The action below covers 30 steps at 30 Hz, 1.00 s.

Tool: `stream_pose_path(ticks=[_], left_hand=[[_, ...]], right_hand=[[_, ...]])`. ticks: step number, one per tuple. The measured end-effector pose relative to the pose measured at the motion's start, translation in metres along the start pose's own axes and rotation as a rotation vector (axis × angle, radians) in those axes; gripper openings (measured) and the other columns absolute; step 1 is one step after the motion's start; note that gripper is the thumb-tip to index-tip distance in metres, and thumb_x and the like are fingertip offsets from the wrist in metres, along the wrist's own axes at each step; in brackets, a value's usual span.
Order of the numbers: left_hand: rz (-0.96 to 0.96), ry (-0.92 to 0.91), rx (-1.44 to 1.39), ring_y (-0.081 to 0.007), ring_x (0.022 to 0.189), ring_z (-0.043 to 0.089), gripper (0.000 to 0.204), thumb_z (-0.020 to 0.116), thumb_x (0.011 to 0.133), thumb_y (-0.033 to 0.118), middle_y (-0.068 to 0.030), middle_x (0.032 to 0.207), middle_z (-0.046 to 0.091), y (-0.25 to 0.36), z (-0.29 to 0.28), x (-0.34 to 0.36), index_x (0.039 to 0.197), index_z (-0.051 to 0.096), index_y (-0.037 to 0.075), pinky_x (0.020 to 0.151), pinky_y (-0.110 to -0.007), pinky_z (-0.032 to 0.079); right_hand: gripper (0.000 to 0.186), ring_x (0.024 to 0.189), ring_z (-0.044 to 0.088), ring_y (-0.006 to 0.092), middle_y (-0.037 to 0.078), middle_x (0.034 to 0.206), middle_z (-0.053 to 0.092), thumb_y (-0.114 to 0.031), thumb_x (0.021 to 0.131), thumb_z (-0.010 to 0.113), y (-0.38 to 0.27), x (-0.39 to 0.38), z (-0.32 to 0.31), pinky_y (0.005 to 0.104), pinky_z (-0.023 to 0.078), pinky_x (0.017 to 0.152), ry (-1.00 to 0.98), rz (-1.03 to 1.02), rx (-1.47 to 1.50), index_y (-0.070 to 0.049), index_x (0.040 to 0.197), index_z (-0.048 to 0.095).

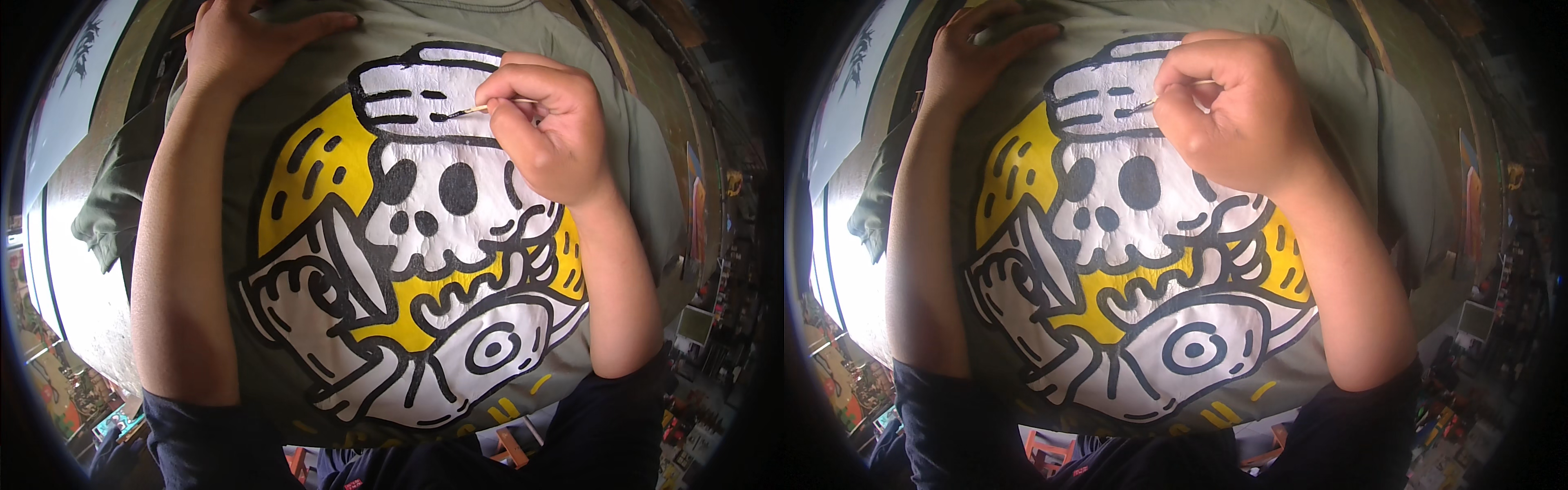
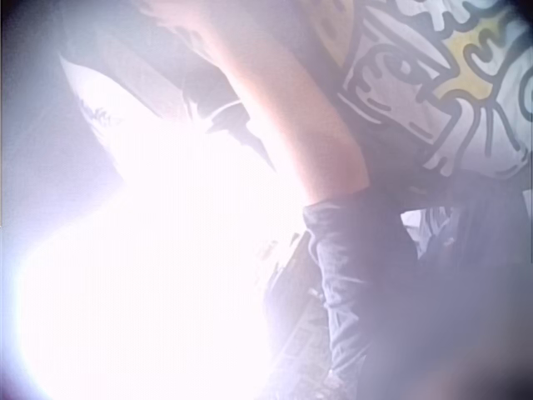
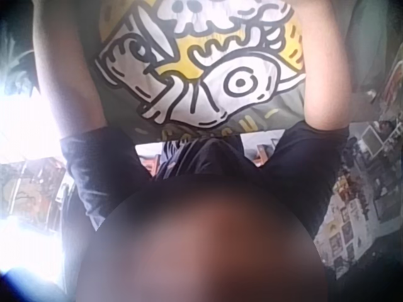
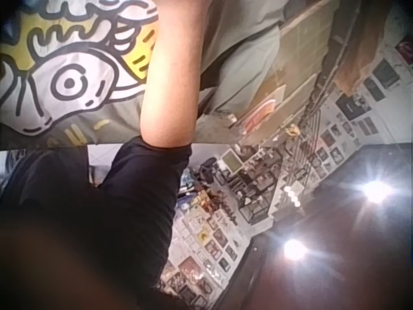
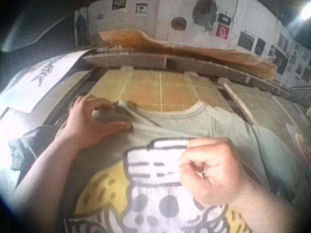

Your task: The person paints a skull and crossbones graphic on a green t-shirt using a small brush. They repeatedly dip the brush into paint containers and apply white paint to the design, then return to continue painting.

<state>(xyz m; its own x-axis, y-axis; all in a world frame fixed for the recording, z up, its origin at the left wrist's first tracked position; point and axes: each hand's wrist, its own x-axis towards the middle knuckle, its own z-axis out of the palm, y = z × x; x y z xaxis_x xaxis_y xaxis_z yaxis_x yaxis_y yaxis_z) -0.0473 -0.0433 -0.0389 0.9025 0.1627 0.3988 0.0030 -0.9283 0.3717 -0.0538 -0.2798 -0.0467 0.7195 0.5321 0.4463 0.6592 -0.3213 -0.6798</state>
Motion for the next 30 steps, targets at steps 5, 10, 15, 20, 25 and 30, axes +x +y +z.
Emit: stream_pose_path(ticks=[5,10,15,20,25,30], left_hand=[[0.036,0.033,0.008,-0.0271,0.113,0.049,0.052,0.082,0.061,0.045,-0.0105,0.11,0.059,0.002,0.0,-0.002,0.095,0.067,0.009,0.099,-0.039,0.038],[0.029,0.031,0.021,-0.0271,0.114,0.048,0.052,0.082,0.061,0.045,-0.0104,0.111,0.059,0.002,-0.001,-0.003,0.096,0.067,0.009,0.099,-0.039,0.037],[0.013,0.022,0.019,-0.027,0.115,0.047,0.053,0.082,0.061,0.045,-0.0102,0.113,0.058,0.003,-0.002,-0.004,0.097,0.067,0.009,0.1,-0.039,0.037],[-0.026,0.014,0.032,-0.027,0.116,0.047,0.054,0.082,0.061,0.045,-0.0102,0.113,0.057,0.006,-0.002,-0.004,0.098,0.066,0.009,0.1,-0.039,0.037],[-0.062,-0.049,0.008,-0.0269,0.113,0.049,0.054,0.082,0.061,0.045,-0.0101,0.112,0.058,-0.011,0.002,0.008,0.098,0.066,0.009,0.099,-0.039,0.038],[0.015,0.026,0.0,-0.0268,0.112,0.05,0.052,0.083,0.06,0.044,-0.01,0.111,0.059,-0.004,0.002,-0.001,0.096,0.067,0.009,0.097,-0.039,0.039]], right_hand=[[0.006,0.055,0.055,0.0113,0.007,0.063,0.058,0.002,0.071,0.055,-0.002,0.0,0.0,0.0214,0.043,0.05,0.02,0.022,0.057,0.004,0.066,0.059],[0.007,0.054,0.054,0.0113,0.007,0.062,0.058,0.001,0.071,0.055,-0.002,0.001,0.0,0.0217,0.043,0.05,-0.004,0.009,0.019,0.004,0.066,0.059],[0.007,0.054,0.054,0.0112,0.007,0.061,0.057,0.002,0.071,0.055,-0.002,0.0,0.001,0.022,0.042,0.049,0.014,0.023,0.041,0.003,0.065,0.059],[0.007,0.054,0.053,0.0093,0.005,0.062,0.058,0.001,0.073,0.054,0.0,-0.001,-0.001,0.0222,0.041,0.049,0.027,0.017,0.063,0.004,0.068,0.06],[0.011,0.052,0.05,0.0081,0.004,0.059,0.056,-0.001,0.076,0.052,-0.002,-0.001,-0.005,0.0231,0.038,0.047,0.029,0.091,0.142,0.004,0.069,0.059],[0.014,0.049,0.047,0.0102,0.008,0.054,0.052,-0.003,0.075,0.051,0.004,0.001,-0.005,0.0259,0.035,0.045,-0.014,0.013,0.075,0.004,0.065,0.057]])
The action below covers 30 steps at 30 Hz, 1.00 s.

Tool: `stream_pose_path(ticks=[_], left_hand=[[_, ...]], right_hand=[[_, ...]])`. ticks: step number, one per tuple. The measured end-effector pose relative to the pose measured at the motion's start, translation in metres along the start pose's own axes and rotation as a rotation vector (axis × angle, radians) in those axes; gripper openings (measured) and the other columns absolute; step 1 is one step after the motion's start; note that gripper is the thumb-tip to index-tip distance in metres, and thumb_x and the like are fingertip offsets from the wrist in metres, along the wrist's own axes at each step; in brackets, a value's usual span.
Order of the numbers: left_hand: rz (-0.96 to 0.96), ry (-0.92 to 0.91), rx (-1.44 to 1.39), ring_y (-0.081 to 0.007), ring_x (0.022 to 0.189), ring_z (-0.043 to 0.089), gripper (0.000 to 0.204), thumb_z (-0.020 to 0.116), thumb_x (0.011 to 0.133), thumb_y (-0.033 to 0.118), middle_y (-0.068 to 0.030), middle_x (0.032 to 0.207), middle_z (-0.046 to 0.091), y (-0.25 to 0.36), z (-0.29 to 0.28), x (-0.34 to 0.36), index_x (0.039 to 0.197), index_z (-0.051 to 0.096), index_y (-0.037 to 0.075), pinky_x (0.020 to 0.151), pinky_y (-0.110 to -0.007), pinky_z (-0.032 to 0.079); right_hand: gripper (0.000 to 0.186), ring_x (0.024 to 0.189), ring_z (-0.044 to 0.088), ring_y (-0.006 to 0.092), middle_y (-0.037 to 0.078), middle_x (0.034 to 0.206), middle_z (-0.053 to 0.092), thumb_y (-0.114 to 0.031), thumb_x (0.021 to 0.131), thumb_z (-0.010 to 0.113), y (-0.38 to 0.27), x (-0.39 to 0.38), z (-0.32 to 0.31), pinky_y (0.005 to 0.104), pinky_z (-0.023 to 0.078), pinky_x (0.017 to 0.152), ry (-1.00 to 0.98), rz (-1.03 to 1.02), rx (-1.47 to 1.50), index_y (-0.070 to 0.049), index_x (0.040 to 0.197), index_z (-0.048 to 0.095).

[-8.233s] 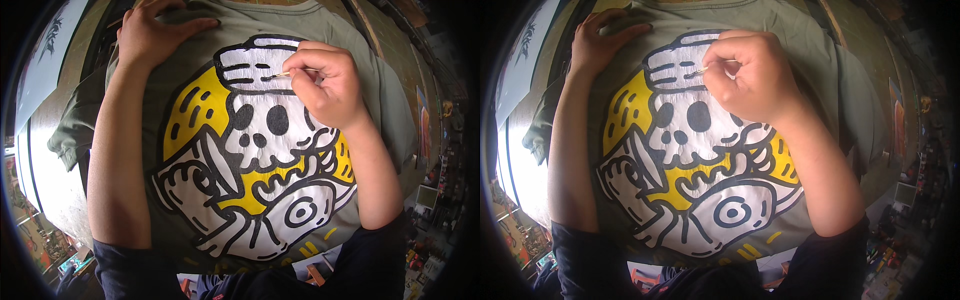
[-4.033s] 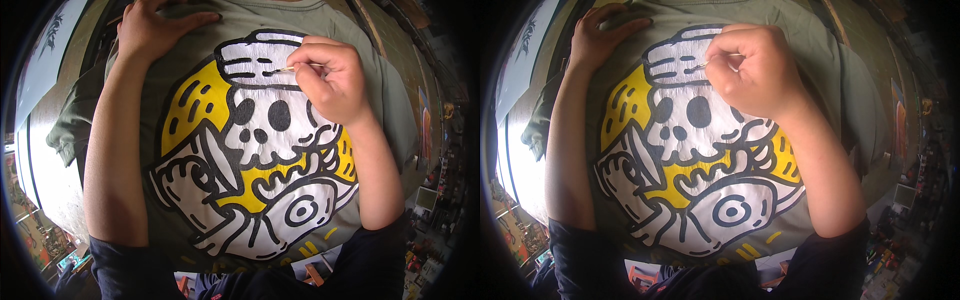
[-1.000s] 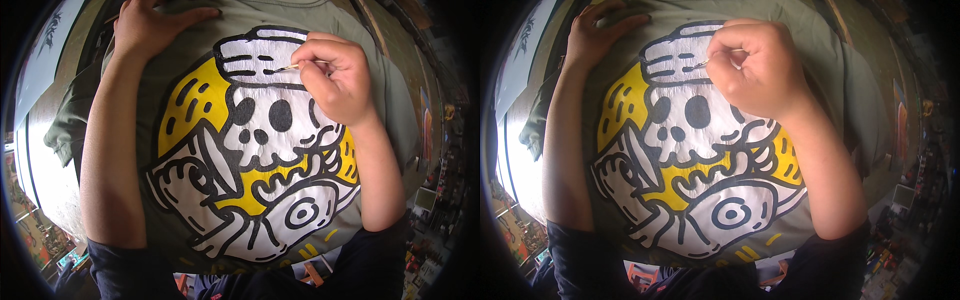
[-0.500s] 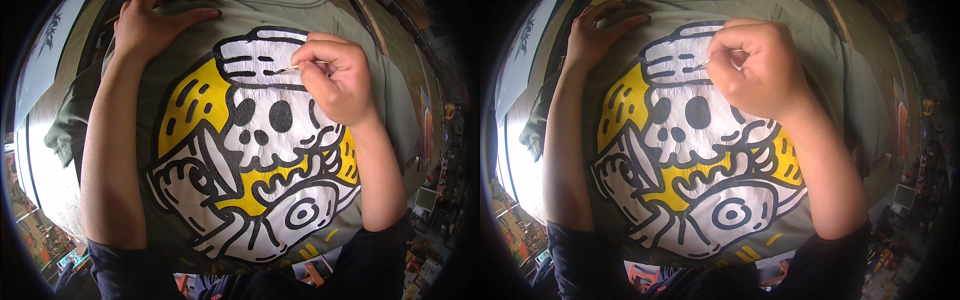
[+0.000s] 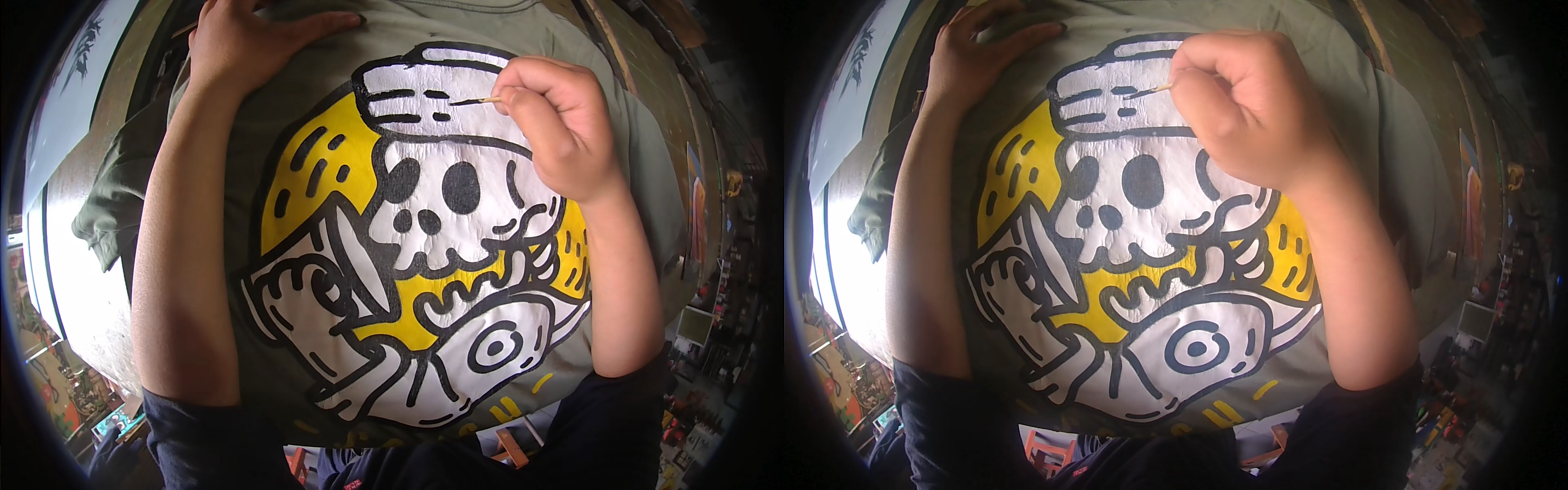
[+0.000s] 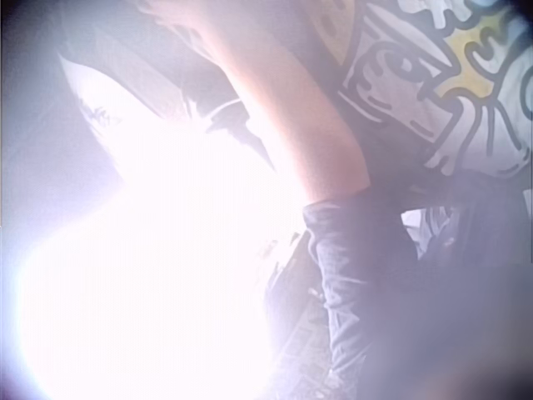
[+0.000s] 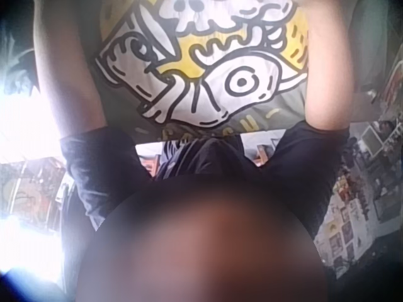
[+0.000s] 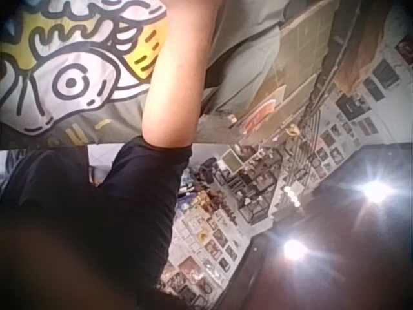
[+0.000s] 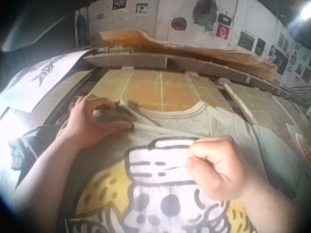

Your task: The person paints a skull and crossbones graphic on a green t-shirt using a small brush. They repeatedly dip the brush into paint containers and apply white paint to the design, then return to continue painting.

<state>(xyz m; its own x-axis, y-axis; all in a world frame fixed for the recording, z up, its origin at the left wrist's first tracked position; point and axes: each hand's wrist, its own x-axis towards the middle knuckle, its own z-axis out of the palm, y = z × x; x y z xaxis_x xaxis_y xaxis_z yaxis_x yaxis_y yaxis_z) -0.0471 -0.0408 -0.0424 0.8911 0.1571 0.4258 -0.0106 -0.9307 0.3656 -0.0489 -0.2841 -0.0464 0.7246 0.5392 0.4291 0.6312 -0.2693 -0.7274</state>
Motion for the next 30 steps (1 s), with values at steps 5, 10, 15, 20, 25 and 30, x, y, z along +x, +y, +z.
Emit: stream_pose_path(ticks=[5,10,15,20,25,30], left_hand=[[-0.048,-0.045,-0.049,-0.0269,0.112,0.049,0.053,0.083,0.06,0.044,-0.01,0.111,0.059,-0.01,0.001,0.008,0.096,0.067,0.01,0.097,-0.039,0.039],[-0.036,-0.023,-0.01,-0.0269,0.113,0.049,0.053,0.082,0.06,0.045,-0.01,0.111,0.059,-0.003,0.0,0.002,0.097,0.067,0.011,0.098,-0.039,0.039],[-0.067,-0.068,0.014,-0.0268,0.113,0.049,0.053,0.082,0.06,0.046,-0.0096,0.111,0.059,-0.008,0.002,0.008,0.097,0.067,0.011,0.098,-0.039,0.039],[-0.051,-0.069,0.0,-0.0267,0.112,0.05,0.051,0.082,0.061,0.046,-0.0092,0.11,0.059,-0.01,0.001,0.009,0.095,0.068,0.011,0.098,-0.039,0.038],[-0.034,-0.066,0.018,-0.0268,0.112,0.05,0.051,0.082,0.061,0.046,-0.0094,0.11,0.059,-0.01,0.003,0.01,0.096,0.068,0.011,0.098,-0.039,0.038],[-0.059,-0.06,-0.004,-0.027,0.113,0.049,0.052,0.082,0.061,0.045,-0.0101,0.111,0.059,-0.008,0.002,0.009,0.097,0.067,0.01,0.099,-0.039,0.038]], right_hand=[[0.016,0.042,0.045,0.0174,0.013,0.049,0.047,-0.006,0.072,0.053,-0.004,0.001,0.004,0.0286,0.034,0.043,0.007,-0.033,-0.111,0.002,0.058,0.052],[0.018,0.04,0.044,0.0203,0.014,0.047,0.045,-0.007,0.07,0.055,-0.003,0.001,0.005,0.029,0.033,0.042,0.026,-0.07,-0.187,0.001,0.055,0.049],[0.019,0.04,0.044,0.0205,0.014,0.048,0.045,-0.008,0.069,0.055,-0.001,0.002,0.006,0.0291,0.033,0.041,0.039,-0.094,-0.196,0.0,0.054,0.047],[0.019,0.039,0.043,0.0213,0.014,0.048,0.044,-0.007,0.068,0.055,0.001,0.002,0.008,0.0297,0.032,0.041,0.046,-0.124,-0.248,0.0,0.053,0.046],[0.019,0.039,0.042,0.0224,0.014,0.047,0.043,-0.006,0.067,0.055,0.001,0.002,0.008,0.0308,0.031,0.041,0.054,-0.121,-0.243,0.0,0.053,0.044],[0.019,0.04,0.042,0.0238,0.015,0.048,0.043,-0.006,0.067,0.055,0.0,0.001,0.009,0.0313,0.032,0.041,0.065,-0.086,-0.208,0.0,0.052,0.044]])
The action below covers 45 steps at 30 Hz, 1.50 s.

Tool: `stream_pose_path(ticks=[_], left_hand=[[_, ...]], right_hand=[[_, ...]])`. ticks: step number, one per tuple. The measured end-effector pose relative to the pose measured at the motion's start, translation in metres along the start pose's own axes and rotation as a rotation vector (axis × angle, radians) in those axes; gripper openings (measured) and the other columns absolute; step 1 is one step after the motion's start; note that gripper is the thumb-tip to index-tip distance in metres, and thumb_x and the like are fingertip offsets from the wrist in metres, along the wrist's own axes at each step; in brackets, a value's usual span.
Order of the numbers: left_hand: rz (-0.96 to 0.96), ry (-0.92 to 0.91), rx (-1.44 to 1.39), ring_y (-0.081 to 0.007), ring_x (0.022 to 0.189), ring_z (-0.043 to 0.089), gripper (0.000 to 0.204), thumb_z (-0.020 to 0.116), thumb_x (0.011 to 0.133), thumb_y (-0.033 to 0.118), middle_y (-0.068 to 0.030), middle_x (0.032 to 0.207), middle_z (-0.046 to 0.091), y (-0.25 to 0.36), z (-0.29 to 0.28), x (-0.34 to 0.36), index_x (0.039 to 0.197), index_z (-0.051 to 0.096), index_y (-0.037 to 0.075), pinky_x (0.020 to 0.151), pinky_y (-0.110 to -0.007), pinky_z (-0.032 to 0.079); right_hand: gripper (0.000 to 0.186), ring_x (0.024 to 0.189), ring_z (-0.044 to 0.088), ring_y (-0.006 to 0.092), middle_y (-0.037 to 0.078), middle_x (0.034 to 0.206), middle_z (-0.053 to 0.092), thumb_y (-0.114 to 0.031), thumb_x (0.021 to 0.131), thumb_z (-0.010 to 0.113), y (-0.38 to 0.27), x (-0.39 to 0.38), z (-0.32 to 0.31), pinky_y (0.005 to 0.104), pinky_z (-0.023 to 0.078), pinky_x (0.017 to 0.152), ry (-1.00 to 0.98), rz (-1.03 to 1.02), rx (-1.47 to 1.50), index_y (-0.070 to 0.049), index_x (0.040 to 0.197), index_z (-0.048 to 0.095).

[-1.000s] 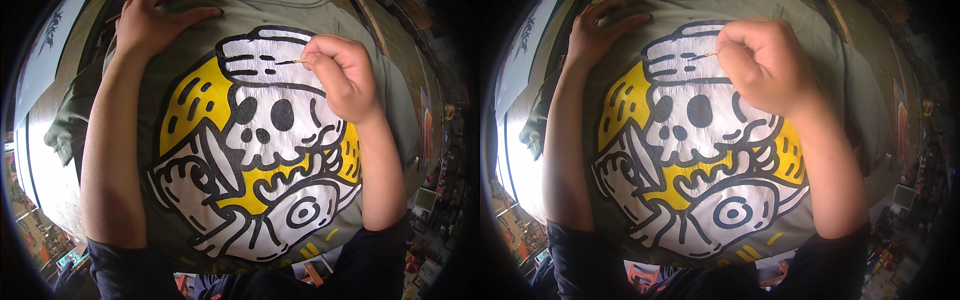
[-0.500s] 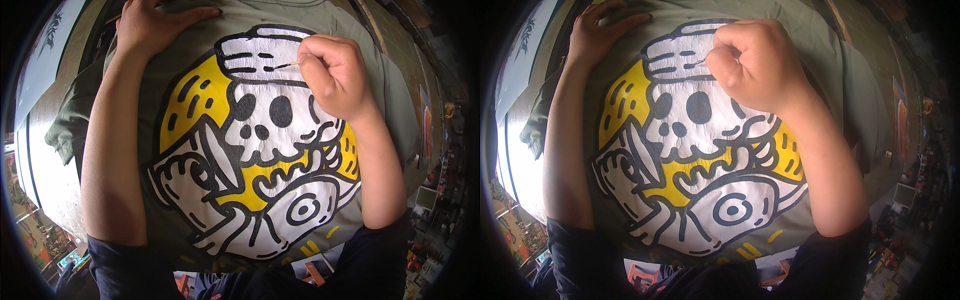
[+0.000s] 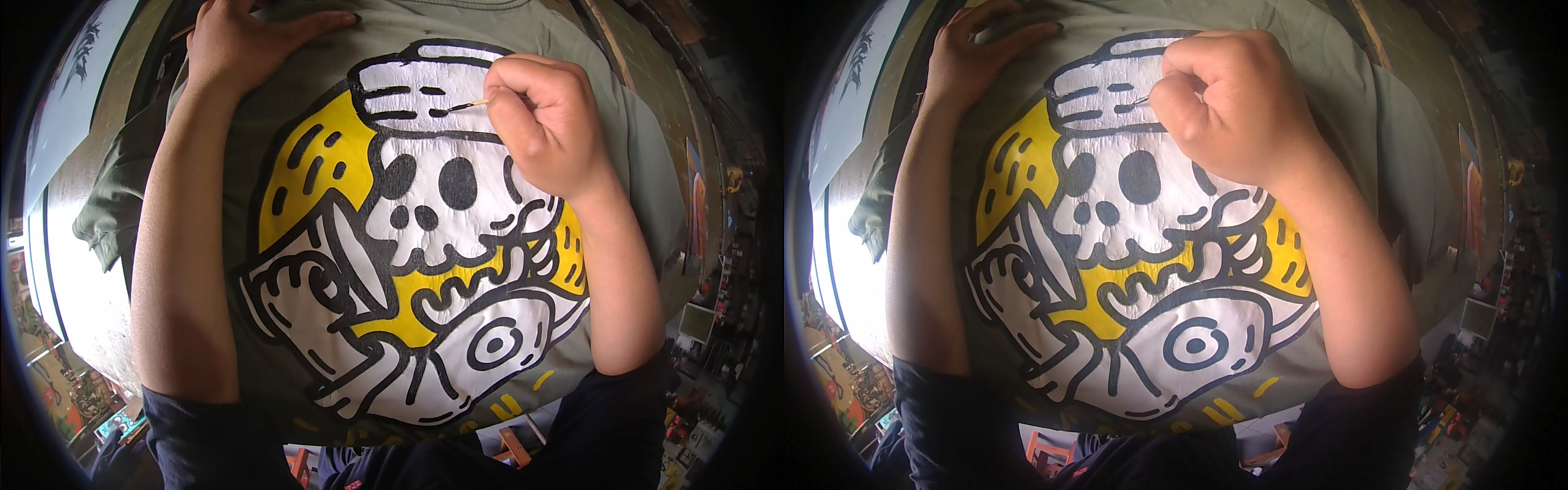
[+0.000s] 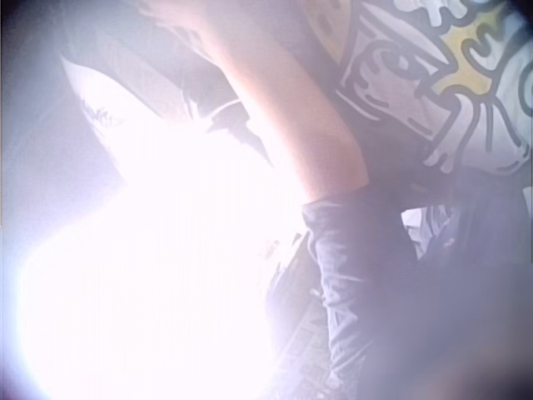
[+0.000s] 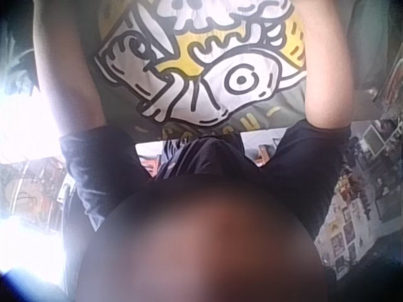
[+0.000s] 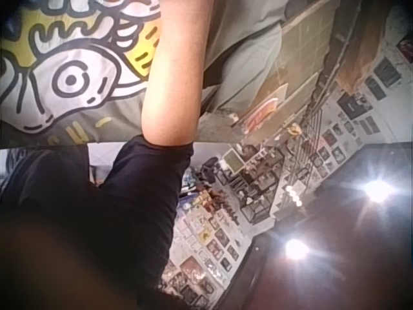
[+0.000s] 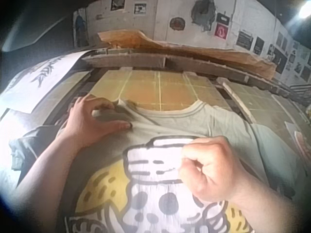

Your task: The person paints a skull and crossbones graphic on a green t-shirt using a small brush. They repeatedly dip the brush into paint containers and apply white paint to the design, then return to continue painting.

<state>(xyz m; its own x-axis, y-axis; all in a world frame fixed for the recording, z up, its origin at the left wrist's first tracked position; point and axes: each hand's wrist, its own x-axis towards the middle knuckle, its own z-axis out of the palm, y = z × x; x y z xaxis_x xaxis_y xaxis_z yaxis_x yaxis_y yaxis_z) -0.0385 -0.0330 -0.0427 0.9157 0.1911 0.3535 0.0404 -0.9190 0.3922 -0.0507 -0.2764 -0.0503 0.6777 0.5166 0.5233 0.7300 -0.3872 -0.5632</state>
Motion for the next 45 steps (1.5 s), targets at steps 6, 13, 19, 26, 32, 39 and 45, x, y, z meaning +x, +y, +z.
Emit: stream_pose_path(ticks=[6,13,19,26,32,39,45], left_hand=[[-0.015,-0.013,0.012,-0.0271,0.113,0.049,0.054,0.082,0.061,0.045,-0.0104,0.112,0.058,0.001,-0.001,0.001,0.098,0.067,0.01,0.099,-0.04,0.037],[0.037,0.049,0.005,-0.0273,0.113,0.049,0.054,0.082,0.061,0.045,-0.0107,0.112,0.058,0.005,0.0,-0.007,0.098,0.067,0.01,0.099,-0.039,0.038],[-0.007,-0.007,0.017,-0.0272,0.113,0.049,0.054,0.082,0.061,0.045,-0.0107,0.112,0.058,-0.001,0.0,0.001,0.098,0.067,0.009,0.099,-0.039,0.038],[0.043,0.043,0.018,-0.0271,0.112,0.05,0.054,0.082,0.061,0.045,-0.0108,0.111,0.059,0.009,-0.001,-0.008,0.098,0.067,0.009,0.098,-0.039,0.039],[0.034,0.031,-0.007,-0.0271,0.112,0.05,0.053,0.082,0.061,0.045,-0.0106,0.111,0.059,0.001,0.0,-0.003,0.097,0.067,0.009,0.098,-0.039,0.039],[0.035,0.055,0.007,-0.0271,0.113,0.049,0.053,0.082,0.061,0.045,-0.01,0.111,0.058,0.004,0.0,-0.007,0.097,0.067,0.01,0.099,-0.039,0.038],[0.061,0.062,0.01,-0.0267,0.114,0.049,0.053,0.082,0.061,0.045,-0.01,0.113,0.058,0.009,-0.002,-0.011,0.098,0.067,0.01,0.099,-0.039,0.038]], right_hand=[[0.019,0.039,0.043,0.0237,0.014,0.047,0.043,-0.006,0.067,0.055,-0.001,0.001,0.0,0.031,0.031,0.041,-0.005,-0.028,-0.025,0.0,0.052,0.044],[0.02,0.04,0.044,0.0232,0.014,0.048,0.045,-0.007,0.068,0.055,0.0,0.001,-0.002,0.0305,0.032,0.041,-0.045,-0.028,-0.052,-0.001,0.052,0.045],[0.019,0.043,0.05,0.0242,0.014,0.05,0.049,-0.008,0.069,0.056,-0.004,0.002,-0.002,0.03,0.036,0.042,-0.053,-0.031,-0.054,-0.001,0.053,0.048],[0.017,0.045,0.052,0.0249,0.014,0.051,0.051,-0.009,0.069,0.056,-0.003,0.002,-0.002,0.03,0.038,0.044,-0.057,-0.046,-0.051,-0.001,0.054,0.05],[0.019,0.041,0.047,0.0216,0.013,0.049,0.048,-0.008,0.07,0.055,-0.003,0.001,-0.001,0.0291,0.034,0.042,-0.016,0.014,0.004,-0.001,0.053,0.048],[0.019,0.04,0.046,0.0208,0.013,0.048,0.047,-0.007,0.07,0.054,-0.002,0.001,-0.001,0.029,0.033,0.041,-0.034,0.009,-0.013,0.0,0.053,0.048],[0.018,0.043,0.049,0.0226,0.013,0.05,0.048,-0.008,0.07,0.055,-0.002,0.001,0.0,0.0294,0.035,0.043,-0.037,-0.018,-0.047,0.0,0.054,0.049]])
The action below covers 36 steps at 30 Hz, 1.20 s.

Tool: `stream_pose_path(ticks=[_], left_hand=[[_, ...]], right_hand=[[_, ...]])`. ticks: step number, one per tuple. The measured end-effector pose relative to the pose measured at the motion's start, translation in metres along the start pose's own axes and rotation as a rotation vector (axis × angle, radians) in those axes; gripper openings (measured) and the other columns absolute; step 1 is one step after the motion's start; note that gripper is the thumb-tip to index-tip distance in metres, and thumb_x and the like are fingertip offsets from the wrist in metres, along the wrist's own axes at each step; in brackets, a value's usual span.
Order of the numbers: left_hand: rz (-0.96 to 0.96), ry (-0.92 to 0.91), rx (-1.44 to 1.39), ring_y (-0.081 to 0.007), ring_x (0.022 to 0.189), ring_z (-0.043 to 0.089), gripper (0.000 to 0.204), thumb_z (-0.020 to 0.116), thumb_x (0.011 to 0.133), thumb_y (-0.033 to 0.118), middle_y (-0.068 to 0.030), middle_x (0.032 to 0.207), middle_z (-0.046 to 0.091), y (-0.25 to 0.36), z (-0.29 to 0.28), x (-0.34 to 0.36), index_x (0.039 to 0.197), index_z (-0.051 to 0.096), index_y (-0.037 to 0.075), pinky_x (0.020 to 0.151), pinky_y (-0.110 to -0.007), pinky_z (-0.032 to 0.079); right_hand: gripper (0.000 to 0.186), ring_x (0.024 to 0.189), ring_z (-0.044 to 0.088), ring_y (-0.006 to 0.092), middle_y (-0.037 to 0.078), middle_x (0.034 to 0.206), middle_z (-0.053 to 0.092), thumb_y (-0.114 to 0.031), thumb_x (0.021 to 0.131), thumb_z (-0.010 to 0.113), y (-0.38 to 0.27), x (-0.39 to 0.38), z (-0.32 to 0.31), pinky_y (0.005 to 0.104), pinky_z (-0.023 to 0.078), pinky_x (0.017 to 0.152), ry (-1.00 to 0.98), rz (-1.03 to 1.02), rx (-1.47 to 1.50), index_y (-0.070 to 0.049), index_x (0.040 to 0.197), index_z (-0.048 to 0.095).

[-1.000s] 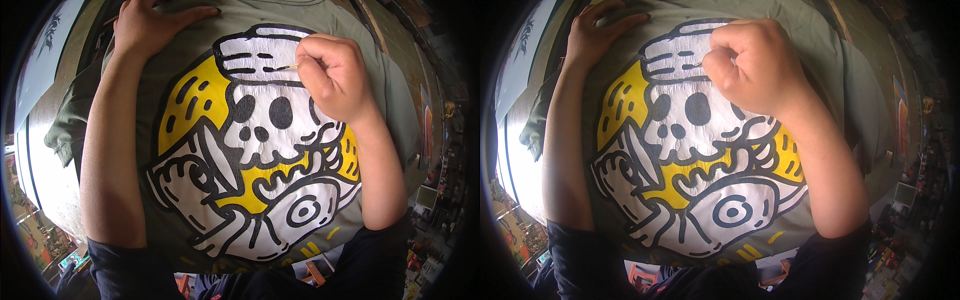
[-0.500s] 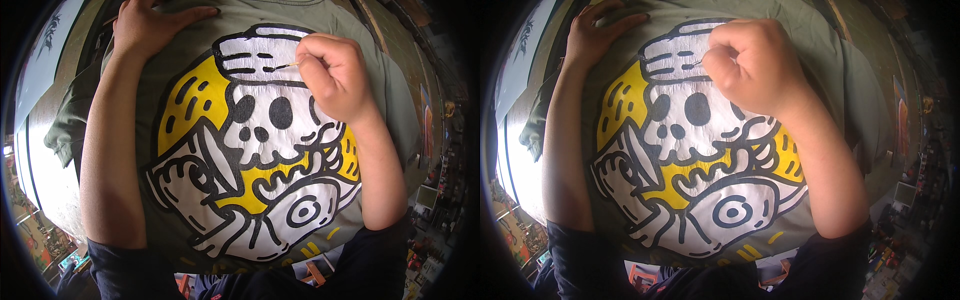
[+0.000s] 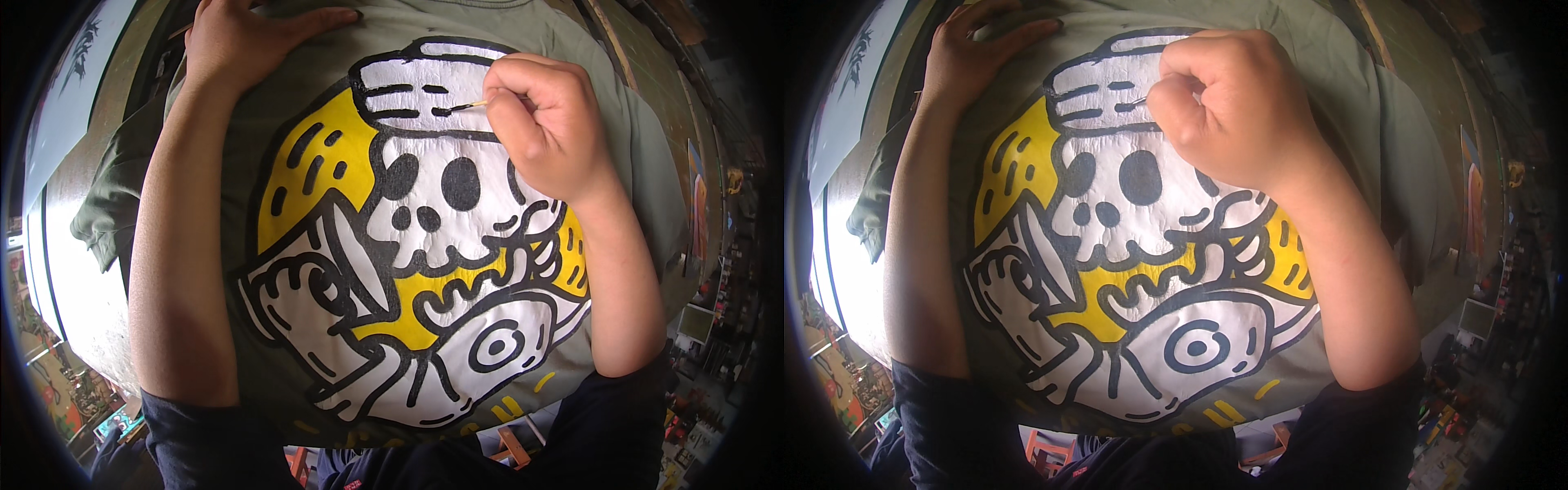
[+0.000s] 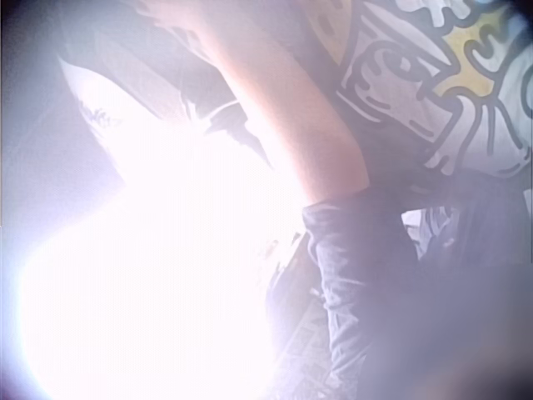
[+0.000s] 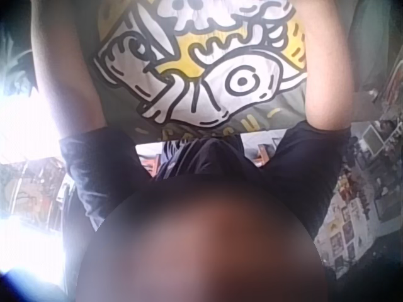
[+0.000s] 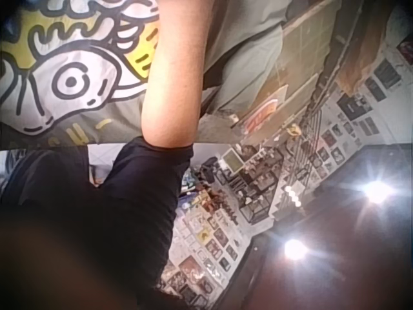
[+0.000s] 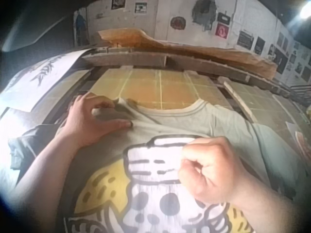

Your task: The person paints a skull and crossbones graphic on a green t-shirt using a small brush. They repeatedly dip the brush into paint containers and apply white paint to the design, then return to continue painting.

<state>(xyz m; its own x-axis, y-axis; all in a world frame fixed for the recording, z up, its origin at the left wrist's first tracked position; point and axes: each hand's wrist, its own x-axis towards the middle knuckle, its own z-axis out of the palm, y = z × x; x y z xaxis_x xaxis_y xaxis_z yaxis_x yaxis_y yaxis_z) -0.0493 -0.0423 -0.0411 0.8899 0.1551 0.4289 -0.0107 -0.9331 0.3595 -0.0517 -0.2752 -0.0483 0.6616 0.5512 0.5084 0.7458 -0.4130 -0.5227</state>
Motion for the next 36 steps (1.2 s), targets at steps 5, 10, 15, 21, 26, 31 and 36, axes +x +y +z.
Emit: stream_pose_path(ticks=[5,10,15,21,26,31,36], left_hand=[[-0.011,-0.007,0.004,-0.0265,0.114,0.049,0.054,0.082,0.061,0.045,-0.01,0.114,0.058,0.005,-0.001,-0.001,0.098,0.067,0.01,0.1,-0.039,0.038],[-0.023,-0.022,0.005,-0.0265,0.115,0.048,0.055,0.082,0.061,0.046,-0.0102,0.114,0.058,0.005,-0.002,-0.001,0.099,0.067,0.01,0.1,-0.039,0.038],[-0.035,-0.031,0.002,-0.0267,0.115,0.048,0.055,0.082,0.061,0.046,-0.0103,0.115,0.057,0.005,-0.003,0.0,0.099,0.067,0.01,0.1,-0.039,0.038],[-0.014,-0.009,0.003,-0.0268,0.114,0.049,0.054,0.082,0.06,0.046,-0.0105,0.114,0.058,0.005,-0.002,-0.001,0.098,0.067,0.01,0.1,-0.039,0.038],[-0.045,-0.025,-0.004,-0.027,0.114,0.049,0.055,0.082,0.06,0.046,-0.0109,0.113,0.058,-0.004,0.002,0.005,0.098,0.067,0.01,0.099,-0.039,0.038],[-0.03,-0.001,0.007,-0.0276,0.114,0.049,0.055,0.082,0.06,0.046,-0.0115,0.113,0.058,0.004,0.0,0.0,0.098,0.067,0.009,0.099,-0.039,0.038],[-0.08,-0.056,-0.005,-0.0278,0.114,0.049,0.054,0.082,0.06,0.045,-0.0118,0.113,0.058,-0.002,0.0,0.007,0.097,0.067,0.009,0.099,-0.039,0.039]], right_hand=[[0.018,0.043,0.049,0.0234,0.014,0.05,0.049,-0.008,0.069,0.055,-0.001,0.0,0.0,0.0298,0.036,0.043,0.013,0.024,0.036,-0.001,0.054,0.05],[0.017,0.043,0.049,0.0231,0.014,0.05,0.048,-0.008,0.069,0.056,-0.002,0.0,0.0,0.0298,0.036,0.043,0.002,0.018,0.002,0.0,0.055,0.05],[0.015,0.043,0.049,0.0252,0.015,0.051,0.049,-0.007,0.068,0.056,-0.001,0.0,0.0,0.0304,0.036,0.043,0.009,0.052,0.056,0.0,0.056,0.05],[0.015,0.043,0.049,0.0256,0.015,0.052,0.049,-0.007,0.068,0.056,-0.001,0.001,0.001,0.0308,0.037,0.043,0.01,-0.006,-0.026,0.0,0.056,0.051],[0.015,0.044,0.05,0.0267,0.015,0.052,0.051,-0.007,0.068,0.056,-0.002,0.0,-0.001,0.0311,0.038,0.044,0.004,0.035,0.034,0.0,0.056,0.051],[0.015,0.044,0.05,0.0274,0.016,0.053,0.051,-0.008,0.067,0.057,0.0,0.0,0.001,0.0311,0.037,0.044,0.005,0.024,0.04,0.0,0.056,0.05],[0.018,0.043,0.049,0.0274,0.015,0.051,0.05,-0.007,0.067,0.056,0.0,0.001,0.002,0.0312,0.037,0.043,0.012,-0.011,0.001,0.0,0.053,0.046]])
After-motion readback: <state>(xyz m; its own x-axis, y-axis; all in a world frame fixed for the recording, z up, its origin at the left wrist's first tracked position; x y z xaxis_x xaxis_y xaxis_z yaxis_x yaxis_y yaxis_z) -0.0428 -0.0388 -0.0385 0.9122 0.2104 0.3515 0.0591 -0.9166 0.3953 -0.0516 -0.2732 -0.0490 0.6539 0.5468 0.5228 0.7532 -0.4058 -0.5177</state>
